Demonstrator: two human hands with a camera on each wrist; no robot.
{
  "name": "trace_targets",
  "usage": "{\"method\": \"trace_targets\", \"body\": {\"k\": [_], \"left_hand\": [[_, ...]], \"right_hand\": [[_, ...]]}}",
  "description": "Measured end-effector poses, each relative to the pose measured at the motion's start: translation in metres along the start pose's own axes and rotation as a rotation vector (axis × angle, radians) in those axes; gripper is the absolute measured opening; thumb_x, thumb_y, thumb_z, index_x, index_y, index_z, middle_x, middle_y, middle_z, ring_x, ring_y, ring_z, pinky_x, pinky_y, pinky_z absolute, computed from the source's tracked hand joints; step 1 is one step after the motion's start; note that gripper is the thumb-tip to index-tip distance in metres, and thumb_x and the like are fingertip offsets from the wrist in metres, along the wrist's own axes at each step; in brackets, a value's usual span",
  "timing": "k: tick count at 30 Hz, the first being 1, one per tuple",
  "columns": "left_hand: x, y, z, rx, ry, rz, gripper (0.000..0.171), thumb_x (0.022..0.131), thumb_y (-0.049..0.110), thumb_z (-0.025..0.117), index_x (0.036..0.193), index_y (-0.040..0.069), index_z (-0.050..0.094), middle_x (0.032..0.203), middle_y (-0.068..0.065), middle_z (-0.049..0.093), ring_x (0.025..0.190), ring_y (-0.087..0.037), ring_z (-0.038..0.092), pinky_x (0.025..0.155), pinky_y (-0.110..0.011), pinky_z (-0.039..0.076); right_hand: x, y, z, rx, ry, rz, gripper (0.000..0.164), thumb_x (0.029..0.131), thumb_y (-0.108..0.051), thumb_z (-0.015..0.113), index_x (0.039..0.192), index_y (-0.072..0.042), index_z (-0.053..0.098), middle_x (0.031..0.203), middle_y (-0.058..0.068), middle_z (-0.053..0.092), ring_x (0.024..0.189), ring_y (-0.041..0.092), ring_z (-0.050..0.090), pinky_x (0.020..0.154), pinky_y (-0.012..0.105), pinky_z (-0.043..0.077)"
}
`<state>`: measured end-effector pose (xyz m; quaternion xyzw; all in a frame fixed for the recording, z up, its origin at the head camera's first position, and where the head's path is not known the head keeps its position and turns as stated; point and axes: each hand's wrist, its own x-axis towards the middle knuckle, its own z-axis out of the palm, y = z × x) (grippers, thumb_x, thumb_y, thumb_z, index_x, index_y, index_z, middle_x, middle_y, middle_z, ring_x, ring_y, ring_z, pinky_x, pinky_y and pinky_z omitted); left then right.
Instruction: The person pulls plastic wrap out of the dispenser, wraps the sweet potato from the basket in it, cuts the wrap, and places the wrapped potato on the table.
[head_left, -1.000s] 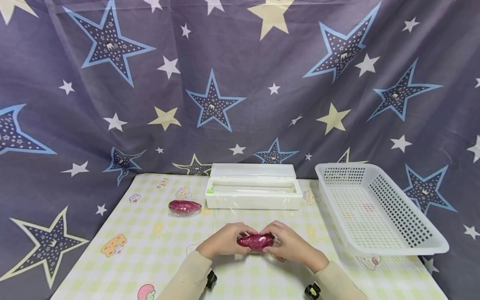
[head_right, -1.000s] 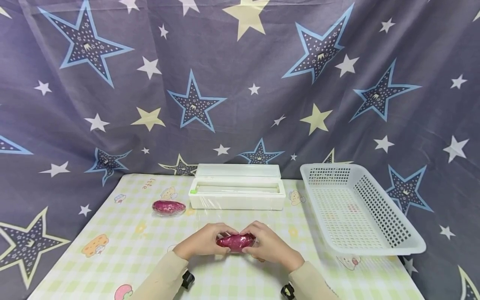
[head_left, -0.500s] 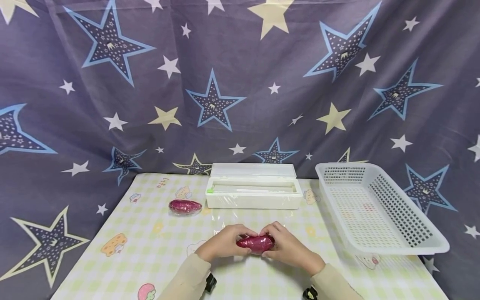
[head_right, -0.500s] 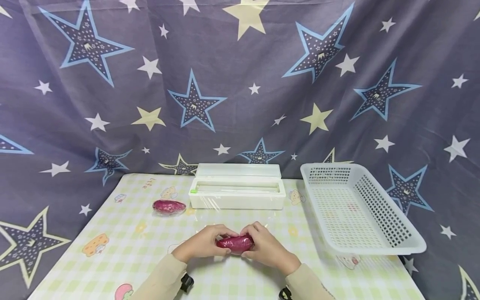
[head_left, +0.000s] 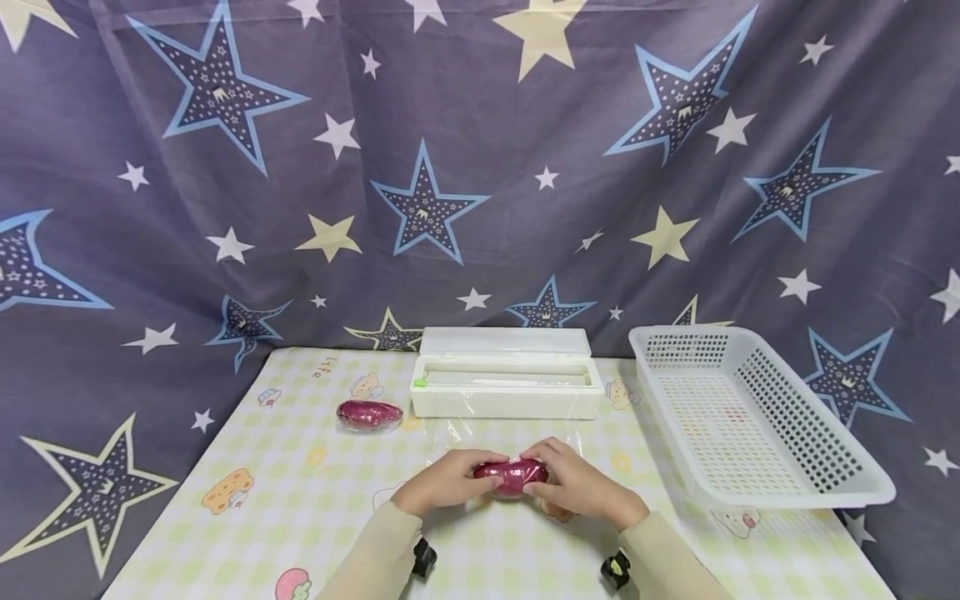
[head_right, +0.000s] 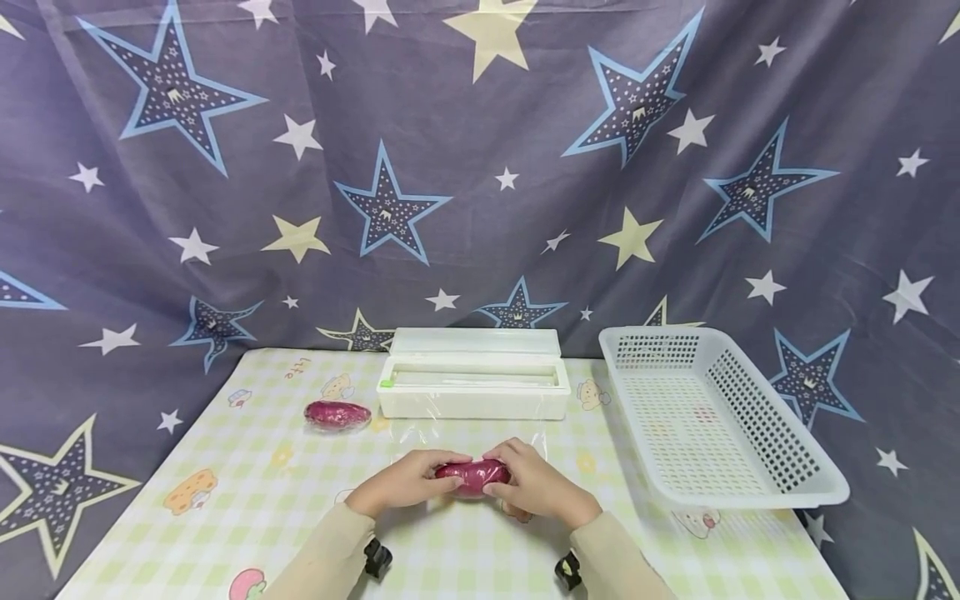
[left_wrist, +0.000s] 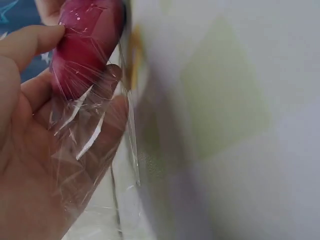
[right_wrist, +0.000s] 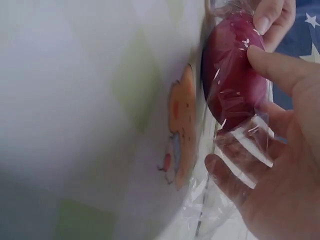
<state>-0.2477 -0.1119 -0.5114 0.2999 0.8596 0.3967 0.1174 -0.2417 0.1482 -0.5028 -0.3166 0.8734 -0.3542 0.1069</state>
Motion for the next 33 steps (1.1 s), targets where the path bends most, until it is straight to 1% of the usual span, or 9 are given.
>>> {"method": "trace_targets", "body": {"k": [3,6,10,13,16,22,26,29,33], "left_hand": [[0.001,-0.001,-0.002,0.004,0.005,-0.032,0.043,0.101,0.033,0.061,0.135,0.008,0.063,0.129,-0.007,0.066,0.114,-0.020,0.062,0.098,-0.041,0.050],[0.002,-0.002,-0.002,0.023,0.031,-0.050,0.040,0.100,0.035,0.062,0.131,0.010,0.066,0.123,-0.004,0.068,0.110,-0.018,0.063,0.096,-0.041,0.051],[0.003,-0.003,-0.005,0.051,0.075,-0.069,0.032,0.098,0.036,0.064,0.121,0.015,0.072,0.105,0.004,0.071,0.092,-0.011,0.063,0.086,-0.035,0.052],[0.004,-0.004,-0.007,0.070,0.084,-0.081,0.029,0.098,0.036,0.065,0.115,0.014,0.073,0.093,0.007,0.069,0.083,-0.009,0.060,0.078,-0.032,0.051],[0.005,-0.005,-0.009,0.115,0.092,-0.078,0.030,0.098,0.034,0.065,0.114,0.010,0.073,0.093,0.005,0.068,0.082,-0.012,0.060,0.076,-0.032,0.051],[0.008,-0.003,-0.010,0.220,0.177,0.030,0.031,0.093,0.022,0.072,0.120,0.008,0.069,0.112,-0.006,0.067,0.098,-0.024,0.062,0.087,-0.040,0.052],[0.013,0.000,-0.008,0.243,0.192,0.104,0.033,0.087,0.018,0.079,0.118,0.013,0.070,0.114,-0.001,0.068,0.103,-0.024,0.062,0.092,-0.039,0.051],[0.016,0.002,-0.007,0.250,0.183,0.125,0.038,0.082,0.015,0.083,0.117,0.013,0.070,0.113,0.000,0.068,0.104,-0.023,0.063,0.092,-0.037,0.051],[0.018,0.005,-0.005,0.257,0.177,0.104,0.043,0.078,0.016,0.087,0.117,0.012,0.069,0.113,-0.002,0.068,0.104,-0.023,0.063,0.092,-0.038,0.051]], "right_hand": [[0.005,0.004,-0.001,-0.074,0.014,-0.036,0.046,0.099,-0.035,0.064,0.134,-0.006,0.057,0.127,0.003,0.054,0.114,0.021,0.051,0.097,0.045,0.048],[0.007,0.008,-0.001,-0.056,0.001,-0.028,0.047,0.101,-0.035,0.061,0.140,-0.009,0.054,0.125,0.000,0.055,0.108,0.018,0.052,0.093,0.042,0.048],[0.011,0.009,-0.004,0.012,-0.016,-0.030,0.041,0.103,-0.031,0.059,0.139,-0.011,0.054,0.123,0.000,0.056,0.103,0.017,0.052,0.088,0.039,0.047],[0.015,0.009,-0.005,0.026,-0.026,-0.052,0.035,0.104,-0.027,0.058,0.134,-0.010,0.056,0.121,0.002,0.057,0.105,0.019,0.054,0.089,0.038,0.047],[0.021,0.009,-0.007,0.011,-0.035,-0.062,0.033,0.104,-0.025,0.057,0.132,-0.006,0.058,0.120,0.004,0.059,0.108,0.021,0.056,0.092,0.038,0.048],[0.029,0.010,-0.007,-0.019,-0.024,-0.018,0.032,0.106,-0.026,0.052,0.129,-0.005,0.061,0.117,0.003,0.056,0.106,0.019,0.054,0.091,0.040,0.048],[0.031,0.011,-0.008,-0.057,-0.003,-0.009,0.032,0.107,-0.029,0.050,0.128,-0.009,0.063,0.114,0.000,0.052,0.104,0.018,0.051,0.090,0.041,0.047],[0.033,0.010,-0.009,-0.065,0.001,-0.013,0.033,0.107,-0.027,0.049,0.129,-0.008,0.064,0.114,0.001,0.053,0.106,0.020,0.051,0.091,0.043,0.046],[0.034,0.011,-0.010,-0.084,0.001,-0.008,0.034,0.108,-0.025,0.047,0.131,-0.006,0.063,0.115,0.003,0.055,0.109,0.023,0.051,0.094,0.047,0.045]]}}
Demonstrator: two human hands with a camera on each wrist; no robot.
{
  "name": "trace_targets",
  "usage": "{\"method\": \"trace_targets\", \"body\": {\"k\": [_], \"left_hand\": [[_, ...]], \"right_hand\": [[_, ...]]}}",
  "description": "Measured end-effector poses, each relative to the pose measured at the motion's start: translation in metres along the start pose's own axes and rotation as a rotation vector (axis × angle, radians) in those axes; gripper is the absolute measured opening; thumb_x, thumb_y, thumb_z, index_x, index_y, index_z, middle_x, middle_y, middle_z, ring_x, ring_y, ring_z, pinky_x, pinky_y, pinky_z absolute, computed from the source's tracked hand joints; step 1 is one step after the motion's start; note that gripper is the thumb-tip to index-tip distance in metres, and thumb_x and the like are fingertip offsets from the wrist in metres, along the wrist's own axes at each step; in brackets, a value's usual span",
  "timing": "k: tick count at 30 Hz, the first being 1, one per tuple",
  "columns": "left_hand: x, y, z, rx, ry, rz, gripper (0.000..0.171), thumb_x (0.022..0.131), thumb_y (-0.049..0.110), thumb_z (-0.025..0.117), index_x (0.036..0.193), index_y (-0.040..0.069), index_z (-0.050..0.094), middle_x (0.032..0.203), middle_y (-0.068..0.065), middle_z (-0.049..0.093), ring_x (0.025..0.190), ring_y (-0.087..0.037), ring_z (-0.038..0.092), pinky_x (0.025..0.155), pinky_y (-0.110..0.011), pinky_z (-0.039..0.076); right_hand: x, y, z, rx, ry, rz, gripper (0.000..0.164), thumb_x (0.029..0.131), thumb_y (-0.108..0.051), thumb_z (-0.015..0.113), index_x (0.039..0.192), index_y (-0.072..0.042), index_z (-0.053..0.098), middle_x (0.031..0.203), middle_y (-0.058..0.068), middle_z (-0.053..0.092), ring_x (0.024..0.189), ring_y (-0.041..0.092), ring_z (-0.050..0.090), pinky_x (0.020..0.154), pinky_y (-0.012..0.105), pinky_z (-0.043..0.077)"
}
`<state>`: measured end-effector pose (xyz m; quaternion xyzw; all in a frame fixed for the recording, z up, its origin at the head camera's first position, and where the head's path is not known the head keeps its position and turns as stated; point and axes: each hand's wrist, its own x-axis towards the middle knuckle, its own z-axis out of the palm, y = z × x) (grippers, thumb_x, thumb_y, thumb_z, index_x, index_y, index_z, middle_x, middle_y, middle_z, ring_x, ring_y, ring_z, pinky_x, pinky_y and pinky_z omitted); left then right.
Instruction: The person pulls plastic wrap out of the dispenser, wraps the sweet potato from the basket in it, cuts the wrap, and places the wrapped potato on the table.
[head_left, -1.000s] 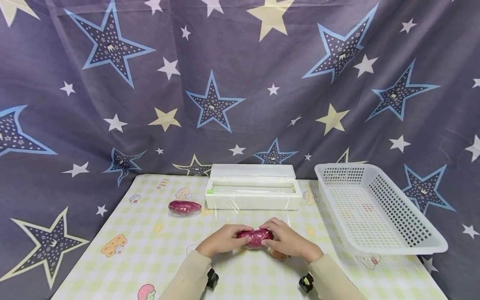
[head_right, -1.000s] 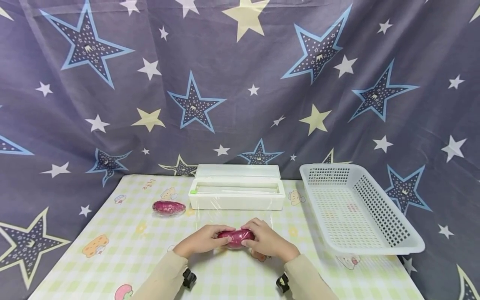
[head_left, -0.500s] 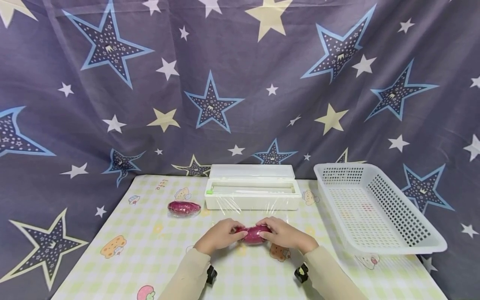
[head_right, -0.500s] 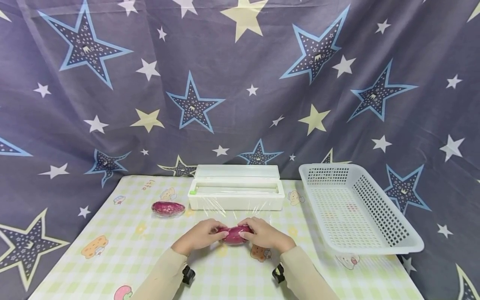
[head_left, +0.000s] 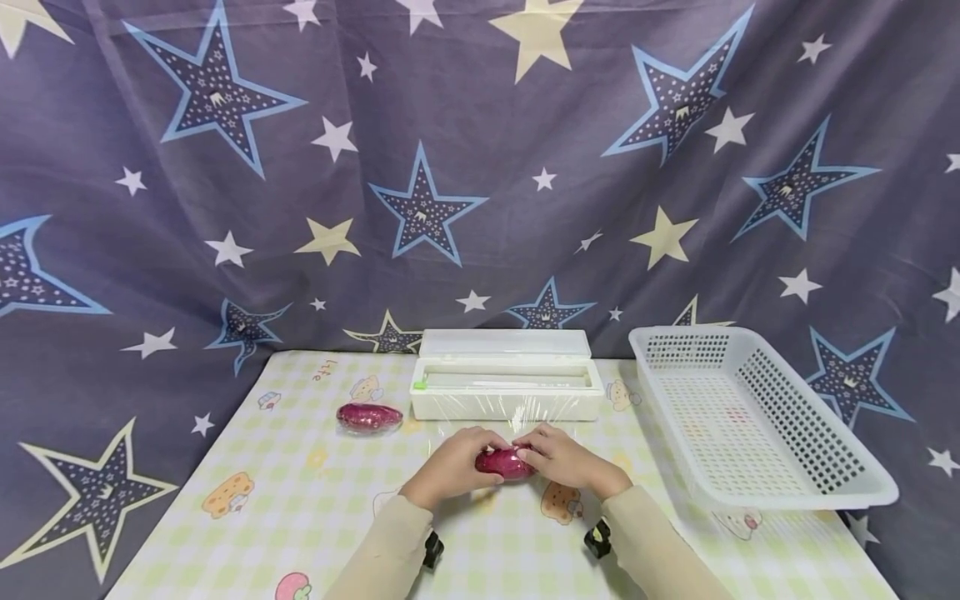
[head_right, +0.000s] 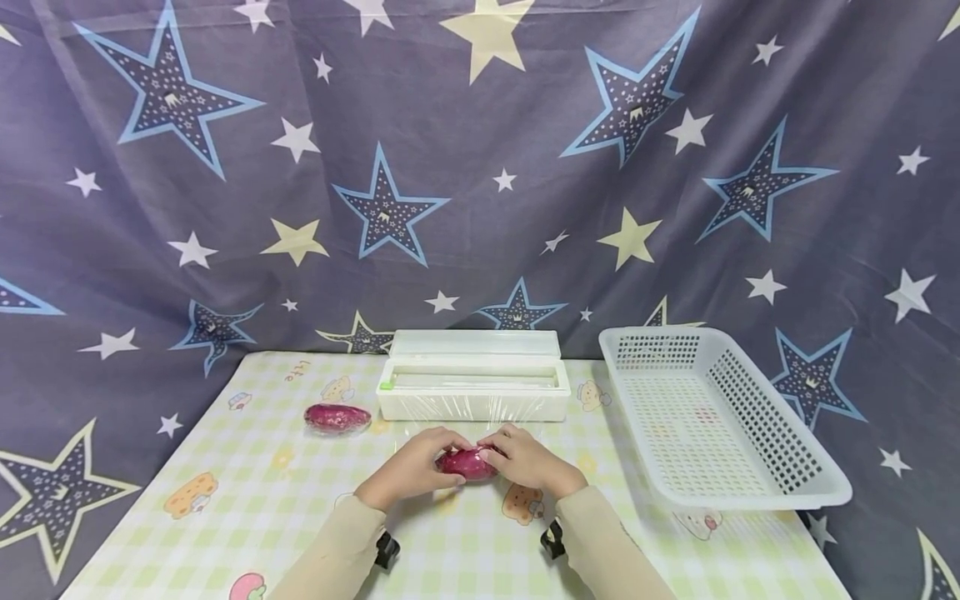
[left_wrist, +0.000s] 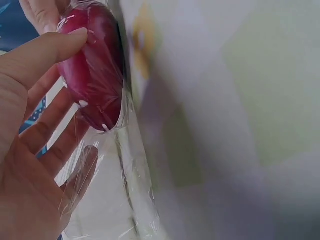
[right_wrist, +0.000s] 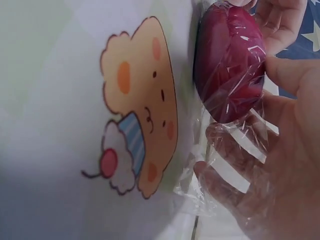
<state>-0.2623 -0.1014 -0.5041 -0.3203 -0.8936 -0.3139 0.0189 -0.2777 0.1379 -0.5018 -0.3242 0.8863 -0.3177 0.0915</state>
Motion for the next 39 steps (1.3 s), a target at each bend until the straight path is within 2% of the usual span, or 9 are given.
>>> {"method": "trace_targets", "body": {"k": [6,13,17,21,25,28,30,35,39], "left_hand": [[0.003,-0.002,0.005,0.008,0.008,-0.056,0.047,0.074,0.022,0.091,0.114,0.016,0.068,0.110,0.002,0.067,0.100,-0.017,0.061,0.090,-0.037,0.051],[0.009,-0.011,0.013,0.062,0.030,-0.054,0.044,0.074,0.026,0.090,0.110,0.020,0.065,0.105,0.007,0.066,0.096,-0.010,0.060,0.086,-0.032,0.052],[0.010,-0.015,0.015,0.063,0.028,-0.051,0.044,0.076,0.028,0.088,0.113,0.021,0.065,0.107,0.007,0.066,0.097,-0.011,0.062,0.088,-0.033,0.052],[0.011,-0.016,0.013,0.049,0.017,-0.064,0.043,0.079,0.030,0.085,0.116,0.021,0.065,0.109,0.006,0.067,0.098,-0.011,0.062,0.089,-0.033,0.052],[0.013,-0.016,0.009,0.016,-0.002,-0.097,0.042,0.081,0.031,0.084,0.118,0.020,0.066,0.111,0.005,0.067,0.098,-0.012,0.062,0.089,-0.034,0.052],[0.015,-0.017,0.007,-0.005,-0.016,-0.113,0.041,0.083,0.032,0.082,0.118,0.019,0.066,0.111,0.004,0.067,0.099,-0.013,0.063,0.088,-0.034,0.053],[0.016,-0.019,0.007,-0.025,-0.018,-0.116,0.039,0.083,0.032,0.082,0.117,0.019,0.067,0.110,0.004,0.068,0.098,-0.013,0.063,0.087,-0.034,0.053],[0.018,-0.024,0.007,-0.066,-0.012,-0.104,0.036,0.087,0.033,0.079,0.118,0.018,0.069,0.109,0.003,0.069,0.096,-0.013,0.063,0.084,-0.032,0.053],[0.018,-0.025,0.005,-0.084,-0.017,-0.111,0.037,0.089,0.035,0.075,0.121,0.017,0.069,0.114,0.000,0.068,0.099,-0.016,0.063,0.085,-0.034,0.053]], "right_hand": [[0.004,0.003,0.002,0.003,0.014,0.022,0.033,0.108,-0.025,0.046,0.130,-0.006,0.063,0.116,0.003,0.057,0.110,0.024,0.053,0.095,0.048,0.046],[0.006,0.005,0.005,0.057,0.045,0.066,0.033,0.108,-0.029,0.047,0.124,-0.006,0.064,0.112,0.003,0.059,0.101,0.020,0.056,0.089,0.044,0.049],[0.005,0.006,0.004,0.049,0.055,0.058,0.036,0.107,-0.033,0.048,0.124,-0.005,0.063,0.112,0.003,0.061,0.101,0.019,0.057,0.088,0.043,0.049],[0.004,0.005,0.004,0.057,0.065,0.046,0.038,0.104,-0.038,0.054,0.123,-0.006,0.061,0.107,0.000,0.063,0.092,0.015,0.060,0.082,0.036,0.052],[0.001,0.000,0.003,-0.062,0.127,0.028,0.048,0.093,-0.044,0.071,0.122,-0.008,0.062,0.111,0.002,0.061,0.090,0.016,0.056,0.081,0.037,0.051],[0.000,-0.004,0.003,-0.171,0.176,0.010,0.057,0.082,-0.041,0.083,0.125,-0.010,0.062,0.121,0.006,0.060,0.103,0.022,0.056,0.091,0.044,0.048],[0.001,-0.003,0.005,-0.196,0.190,-0.011,0.060,0.078,-0.032,0.087,0.127,-0.009,0.061,0.123,0.009,0.061,0.111,0.028,0.056,0.096,0.048,0.047],[0.004,0.000,0.009,-0.230,0.213,-0.027,0.051,0.083,-0.022,0.084,0.126,-0.007,0.061,0.121,0.009,0.062,0.110,0.029,0.058,0.092,0.048,0.048],[0.007,0.003,0.010,-0.251,0.228,-0.035,0.047,0.087,-0.025,0.081,0.126,-0.006,0.063,0.117,0.006,0.060,0.104,0.024,0.057,0.088,0.044,0.049]]}}
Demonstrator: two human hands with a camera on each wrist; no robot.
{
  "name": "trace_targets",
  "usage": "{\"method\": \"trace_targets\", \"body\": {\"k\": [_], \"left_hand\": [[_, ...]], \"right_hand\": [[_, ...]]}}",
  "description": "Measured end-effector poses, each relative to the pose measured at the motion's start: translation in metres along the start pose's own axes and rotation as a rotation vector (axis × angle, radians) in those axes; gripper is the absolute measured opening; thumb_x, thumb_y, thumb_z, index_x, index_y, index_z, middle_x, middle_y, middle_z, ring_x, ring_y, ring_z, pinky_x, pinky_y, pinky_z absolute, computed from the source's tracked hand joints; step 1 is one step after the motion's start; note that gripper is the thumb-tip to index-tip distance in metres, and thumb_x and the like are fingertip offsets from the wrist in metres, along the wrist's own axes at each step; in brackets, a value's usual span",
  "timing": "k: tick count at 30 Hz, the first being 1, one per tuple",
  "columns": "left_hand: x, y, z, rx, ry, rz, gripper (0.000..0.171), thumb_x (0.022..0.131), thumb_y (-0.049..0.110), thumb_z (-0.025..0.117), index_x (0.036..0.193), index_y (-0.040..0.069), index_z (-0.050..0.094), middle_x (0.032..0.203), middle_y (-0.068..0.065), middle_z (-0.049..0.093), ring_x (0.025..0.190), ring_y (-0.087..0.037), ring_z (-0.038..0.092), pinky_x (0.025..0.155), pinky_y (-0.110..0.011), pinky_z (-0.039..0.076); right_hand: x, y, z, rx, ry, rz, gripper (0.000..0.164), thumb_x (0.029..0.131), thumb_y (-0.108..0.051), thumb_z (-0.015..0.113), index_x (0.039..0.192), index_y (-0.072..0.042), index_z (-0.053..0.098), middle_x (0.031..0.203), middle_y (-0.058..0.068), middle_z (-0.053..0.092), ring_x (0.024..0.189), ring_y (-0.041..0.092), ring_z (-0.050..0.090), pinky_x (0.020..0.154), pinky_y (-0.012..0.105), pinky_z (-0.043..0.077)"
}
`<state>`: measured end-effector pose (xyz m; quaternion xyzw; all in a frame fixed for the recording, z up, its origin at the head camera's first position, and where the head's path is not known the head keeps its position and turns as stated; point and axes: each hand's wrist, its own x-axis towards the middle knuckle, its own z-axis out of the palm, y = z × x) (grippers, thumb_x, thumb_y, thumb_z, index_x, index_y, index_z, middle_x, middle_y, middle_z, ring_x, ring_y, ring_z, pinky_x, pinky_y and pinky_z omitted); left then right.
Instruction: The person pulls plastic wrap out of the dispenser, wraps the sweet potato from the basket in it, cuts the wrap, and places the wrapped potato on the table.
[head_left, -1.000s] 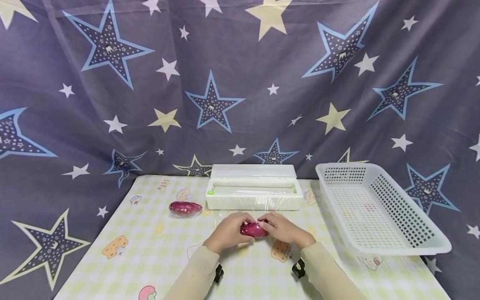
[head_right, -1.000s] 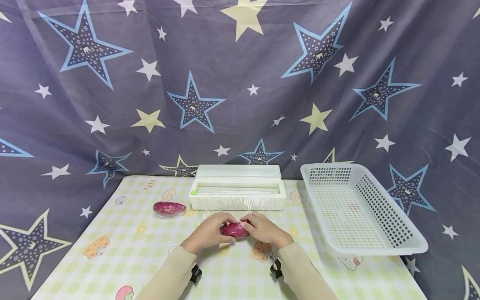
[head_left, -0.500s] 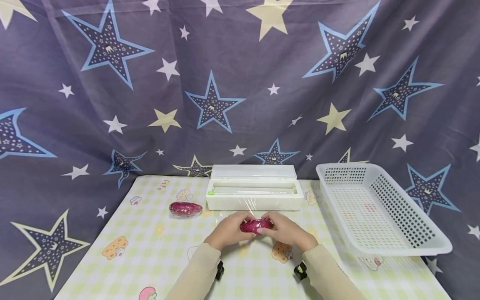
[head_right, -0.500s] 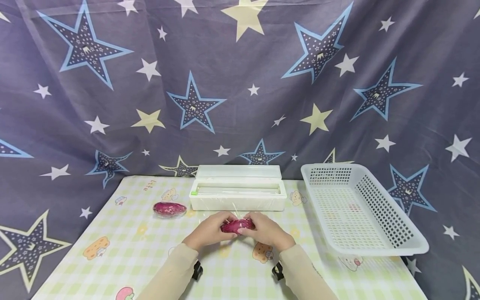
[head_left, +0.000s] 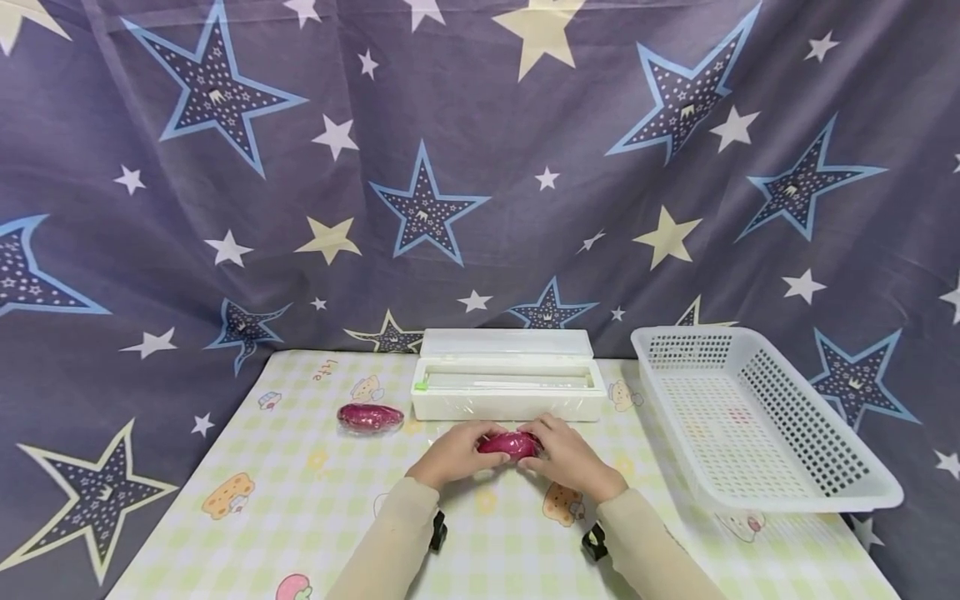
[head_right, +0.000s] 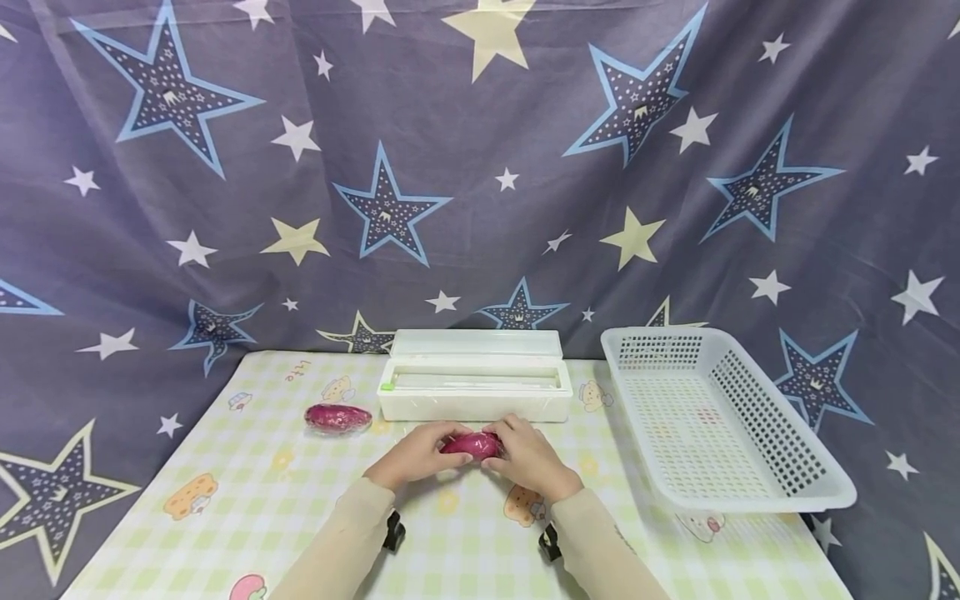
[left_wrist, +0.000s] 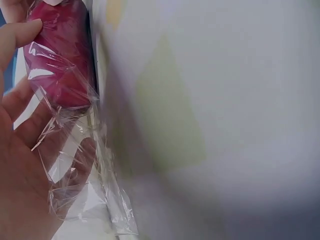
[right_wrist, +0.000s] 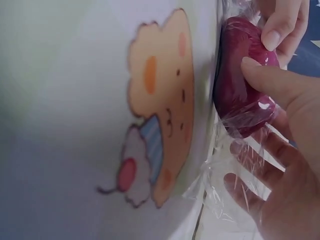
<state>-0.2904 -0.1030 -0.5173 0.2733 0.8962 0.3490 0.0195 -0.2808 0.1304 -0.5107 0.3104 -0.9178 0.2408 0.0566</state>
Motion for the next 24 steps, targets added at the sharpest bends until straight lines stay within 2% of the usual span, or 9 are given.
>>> {"method": "trace_targets", "body": {"k": [6,12,15,20,24], "left_hand": [[0.004,-0.005,0.000,-0.001,0.007,0.002,0.040,0.091,0.038,0.073,0.124,0.018,0.070,0.118,-0.004,0.065,0.104,-0.021,0.062,0.090,-0.043,0.051],[0.006,-0.007,0.001,-0.026,0.004,-0.011,0.043,0.093,0.039,0.071,0.130,0.017,0.068,0.124,-0.007,0.065,0.112,-0.025,0.061,0.098,-0.048,0.048],[0.006,-0.005,0.001,-0.020,-0.005,-0.028,0.044,0.094,0.040,0.069,0.132,0.017,0.067,0.128,-0.007,0.064,0.115,-0.025,0.060,0.100,-0.048,0.047],[0.005,-0.001,-0.003,0.028,-0.011,-0.027,0.046,0.096,0.038,0.068,0.135,0.015,0.064,0.130,-0.008,0.063,0.117,-0.027,0.059,0.101,-0.048,0.047],[0.004,0.003,-0.006,0.105,0.044,-0.017,0.049,0.090,0.034,0.076,0.133,0.014,0.064,0.130,-0.007,0.062,0.117,-0.026,0.058,0.099,-0.049,0.047]], "right_hand": [[0.005,0.007,0.001,-0.003,-0.026,0.015,0.047,0.089,-0.030,0.078,0.127,-0.007,0.063,0.116,0.004,0.060,0.104,0.021,0.055,0.089,0.041,0.049],[0.009,0.013,0.000,0.130,-0.051,0.021,0.047,0.090,-0.024,0.077,0.129,-0.006,0.058,0.131,0.008,0.058,0.122,0.029,0.051,0.105,0.047,0.043],[0.010,0.015,-0.001,0.187,-0.054,0.014,0.042,0.090,-0.020,0.076,0.126,-0.007,0.059,0.131,0.007,0.058,0.123,0.029,0.051,0.105,0.048,0.042],[0.014,0.016,-0.003,0.217,-0.055,-0.008,0.036,0.091,-0.017,0.075,0.122,-0.007,0.061,0.125,0.005,0.060,0.117,0.027,0.053,0.101,0.047,0.044],[0.018,0.016,-0.005,0.190,-0.064,0.001,0.033,0.091,-0.018,0.074,0.120,-0.009,0.062,0.123,0.004,0.062,0.114,0.025,0.054,0.099,0.046,0.045]]}}
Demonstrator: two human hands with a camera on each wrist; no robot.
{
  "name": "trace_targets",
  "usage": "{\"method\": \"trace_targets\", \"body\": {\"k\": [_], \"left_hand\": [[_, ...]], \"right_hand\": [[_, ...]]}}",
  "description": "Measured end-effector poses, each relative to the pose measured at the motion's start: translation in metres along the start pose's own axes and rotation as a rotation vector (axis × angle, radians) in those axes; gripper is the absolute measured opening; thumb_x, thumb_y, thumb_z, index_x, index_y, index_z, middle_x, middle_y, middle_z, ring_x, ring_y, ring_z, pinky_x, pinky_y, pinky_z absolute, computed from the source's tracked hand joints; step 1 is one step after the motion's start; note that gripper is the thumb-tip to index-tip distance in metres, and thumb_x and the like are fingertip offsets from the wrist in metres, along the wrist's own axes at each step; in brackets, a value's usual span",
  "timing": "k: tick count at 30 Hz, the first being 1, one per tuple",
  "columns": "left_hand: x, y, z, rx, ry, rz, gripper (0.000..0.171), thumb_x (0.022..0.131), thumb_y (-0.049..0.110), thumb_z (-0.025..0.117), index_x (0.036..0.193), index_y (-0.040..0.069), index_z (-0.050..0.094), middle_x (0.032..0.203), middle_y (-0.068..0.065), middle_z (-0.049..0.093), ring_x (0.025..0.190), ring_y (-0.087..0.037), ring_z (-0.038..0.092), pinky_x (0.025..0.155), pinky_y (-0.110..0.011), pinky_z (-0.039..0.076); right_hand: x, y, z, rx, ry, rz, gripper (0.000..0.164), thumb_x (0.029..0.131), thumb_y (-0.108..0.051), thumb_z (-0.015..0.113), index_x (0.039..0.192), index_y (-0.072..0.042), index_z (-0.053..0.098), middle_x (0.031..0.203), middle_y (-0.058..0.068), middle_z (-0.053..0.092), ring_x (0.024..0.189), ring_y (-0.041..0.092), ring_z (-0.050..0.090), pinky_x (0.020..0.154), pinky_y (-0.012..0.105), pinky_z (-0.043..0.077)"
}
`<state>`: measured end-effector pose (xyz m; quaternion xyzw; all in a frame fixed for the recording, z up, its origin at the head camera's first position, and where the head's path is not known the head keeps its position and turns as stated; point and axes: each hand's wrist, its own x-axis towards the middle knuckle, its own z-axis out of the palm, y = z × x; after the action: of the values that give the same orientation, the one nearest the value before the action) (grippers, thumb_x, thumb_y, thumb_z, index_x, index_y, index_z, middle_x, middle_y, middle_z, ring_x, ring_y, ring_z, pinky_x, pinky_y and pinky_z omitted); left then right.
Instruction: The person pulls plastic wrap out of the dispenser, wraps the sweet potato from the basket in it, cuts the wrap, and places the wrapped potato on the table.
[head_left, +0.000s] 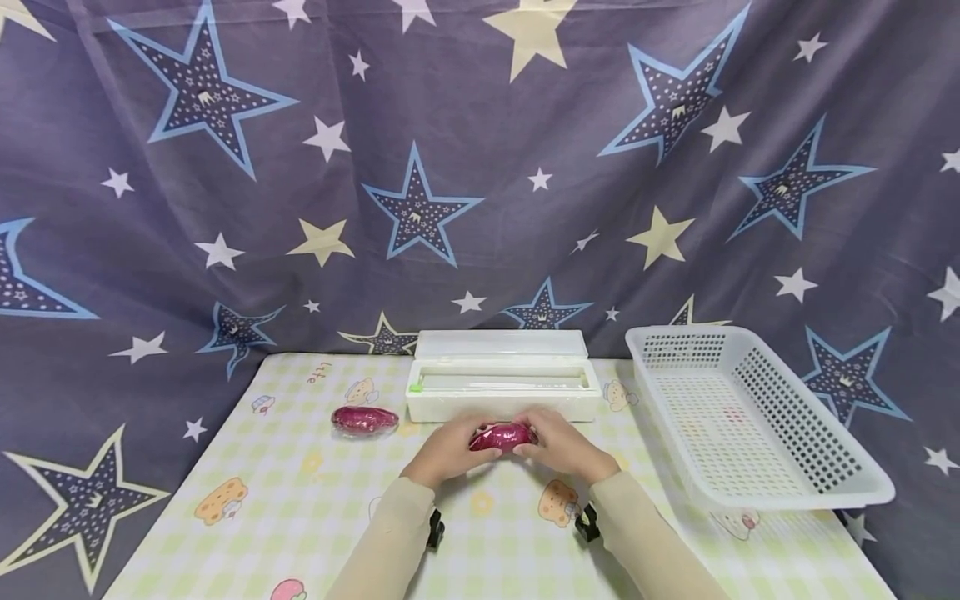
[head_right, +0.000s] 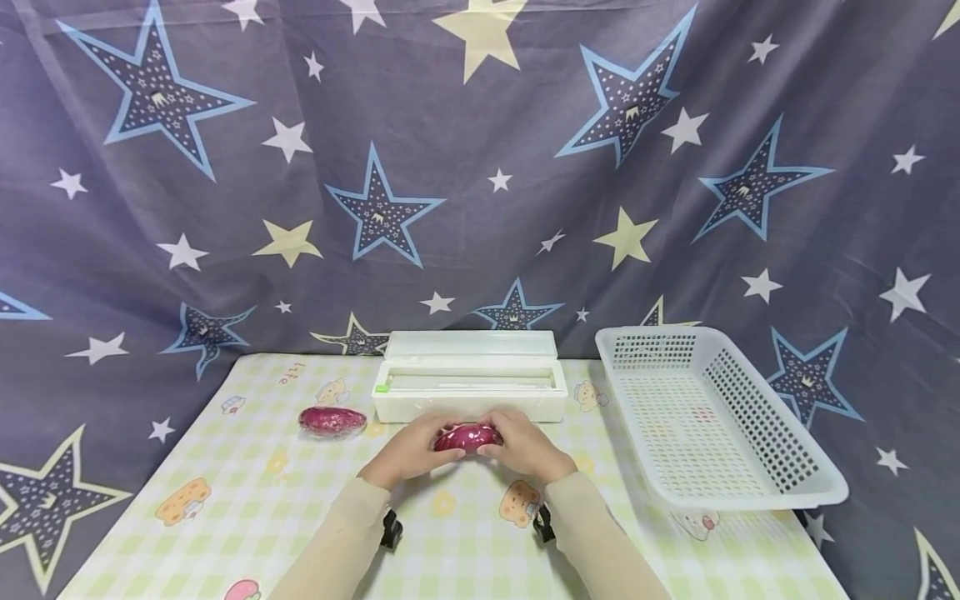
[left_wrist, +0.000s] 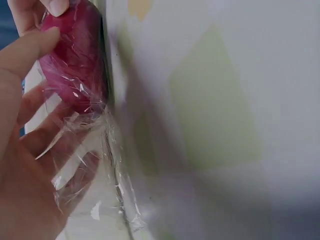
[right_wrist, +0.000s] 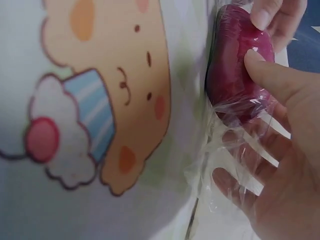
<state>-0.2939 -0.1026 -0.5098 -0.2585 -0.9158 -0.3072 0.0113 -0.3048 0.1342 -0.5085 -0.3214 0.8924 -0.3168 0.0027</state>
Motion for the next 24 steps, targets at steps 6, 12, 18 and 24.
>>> {"method": "trace_targets", "body": {"k": [6,12,18,24], "left_hand": [[0.004,0.004,0.000,0.100,0.135,0.064,0.043,0.082,0.027,0.085,0.121,0.017,0.070,0.123,-0.001,0.064,0.118,-0.022,0.056,0.098,-0.048,0.045],[0.011,0.007,0.006,0.136,0.157,0.113,0.042,0.079,0.025,0.087,0.118,0.018,0.072,0.123,0.000,0.065,0.116,-0.020,0.058,0.100,-0.042,0.047],[0.013,0.005,0.009,0.125,0.184,0.089,0.036,0.081,0.023,0.086,0.114,0.018,0.073,0.124,-0.002,0.065,0.117,-0.020,0.059,0.101,-0.039,0.048],[0.015,0.000,0.009,0.087,0.167,0.078,0.035,0.082,0.020,0.085,0.115,0.017,0.074,0.125,-0.003,0.065,0.118,-0.020,0.058,0.103,-0.037,0.046]], "right_hand": [[0.004,-0.003,-0.001,-0.059,0.002,0.049,0.032,0.095,-0.021,0.071,0.124,-0.008,0.061,0.127,0.010,0.060,0.119,0.030,0.054,0.099,0.048,0.046],[0.005,-0.008,-0.001,-0.154,0.019,0.079,0.035,0.097,-0.027,0.068,0.126,-0.009,0.060,0.131,0.013,0.059,0.125,0.034,0.052,0.099,0.054,0.044],[0.005,-0.011,0.002,-0.136,0.026,0.112,0.035,0.097,-0.029,0.068,0.127,-0.011,0.061,0.132,0.012,0.058,0.125,0.033,0.052,0.101,0.054,0.043],[0.005,-0.011,0.002,-0.087,0.042,0.121,0.029,0.102,-0.021,0.060,0.128,-0.008,0.063,0.132,0.013,0.059,0.125,0.033,0.053,0.105,0.051,0.042]]}}
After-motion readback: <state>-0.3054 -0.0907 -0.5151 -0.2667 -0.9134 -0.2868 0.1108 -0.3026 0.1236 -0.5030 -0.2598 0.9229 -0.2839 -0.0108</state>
